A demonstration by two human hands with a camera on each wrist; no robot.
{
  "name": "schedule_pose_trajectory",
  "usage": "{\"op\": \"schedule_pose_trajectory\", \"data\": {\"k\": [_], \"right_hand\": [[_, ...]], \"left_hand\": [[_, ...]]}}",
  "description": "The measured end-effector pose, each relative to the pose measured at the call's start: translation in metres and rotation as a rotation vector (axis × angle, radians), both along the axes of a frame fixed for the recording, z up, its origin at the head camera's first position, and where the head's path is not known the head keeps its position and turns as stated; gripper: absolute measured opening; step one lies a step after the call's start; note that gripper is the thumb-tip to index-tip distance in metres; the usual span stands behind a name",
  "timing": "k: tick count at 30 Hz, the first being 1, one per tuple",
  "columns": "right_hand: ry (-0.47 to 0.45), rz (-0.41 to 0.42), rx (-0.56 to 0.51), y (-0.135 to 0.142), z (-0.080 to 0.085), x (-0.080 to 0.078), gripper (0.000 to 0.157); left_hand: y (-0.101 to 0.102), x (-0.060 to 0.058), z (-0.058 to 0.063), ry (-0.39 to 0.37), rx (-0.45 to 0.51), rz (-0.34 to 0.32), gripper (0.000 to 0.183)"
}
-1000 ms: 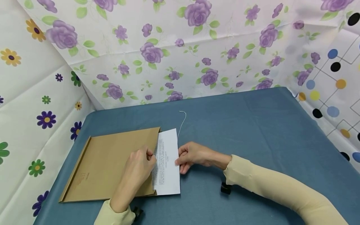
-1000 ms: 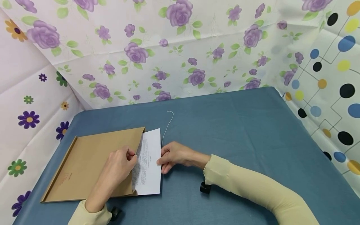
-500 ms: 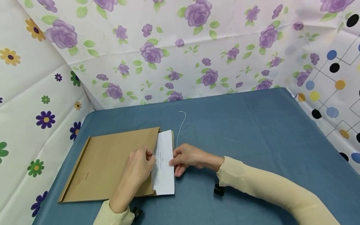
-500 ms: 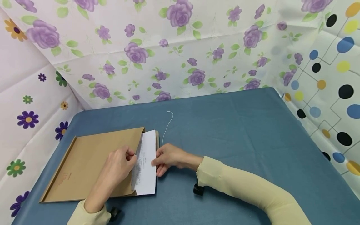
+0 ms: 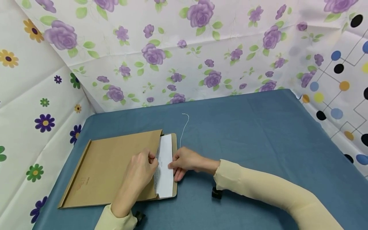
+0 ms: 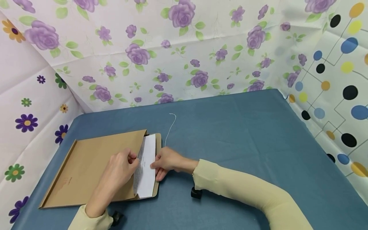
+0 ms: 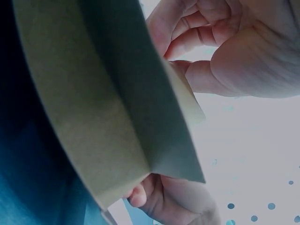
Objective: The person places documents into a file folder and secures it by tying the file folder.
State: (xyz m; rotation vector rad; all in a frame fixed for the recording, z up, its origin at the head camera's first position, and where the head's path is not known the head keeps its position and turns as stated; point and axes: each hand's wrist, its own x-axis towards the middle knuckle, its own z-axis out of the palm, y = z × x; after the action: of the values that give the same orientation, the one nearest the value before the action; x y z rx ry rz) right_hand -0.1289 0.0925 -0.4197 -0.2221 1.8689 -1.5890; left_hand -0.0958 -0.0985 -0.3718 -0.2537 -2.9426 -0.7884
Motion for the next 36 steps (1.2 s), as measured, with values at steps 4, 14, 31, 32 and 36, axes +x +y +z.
{"op": "schedule_pose_trajectory", "data": {"k": [4,14,31,32,36], "right_hand": [[0.021,-0.005,0.018,-0.006,0.0,0.0,0.021],[0.042,-0.025,0.035,-0.018,-0.001,-0.001,0.023],[0.043,-0.049,-0.009,-0.028,-0.008,-0.009,0.025],[0.047,-0.047,-0.009,-0.028,-0.008,-0.009,0.025],[0.067,-0.034,-0.007,-0.029,-0.008,-0.01,0.023]], "left_hand": [[-0.001,0.0,0.0,0.003,-0.002,0.001,0.005],[-0.001,0.0,0.001,0.014,-0.019,-0.013,0.006],[-0.001,-0.001,-0.001,0.032,-0.008,-0.028,0.006],[-0.001,-0.001,-0.001,0.032,-0.008,-0.028,0.006],[-0.002,-0.001,-0.001,0.026,-0.011,-0.033,0.004]]}}
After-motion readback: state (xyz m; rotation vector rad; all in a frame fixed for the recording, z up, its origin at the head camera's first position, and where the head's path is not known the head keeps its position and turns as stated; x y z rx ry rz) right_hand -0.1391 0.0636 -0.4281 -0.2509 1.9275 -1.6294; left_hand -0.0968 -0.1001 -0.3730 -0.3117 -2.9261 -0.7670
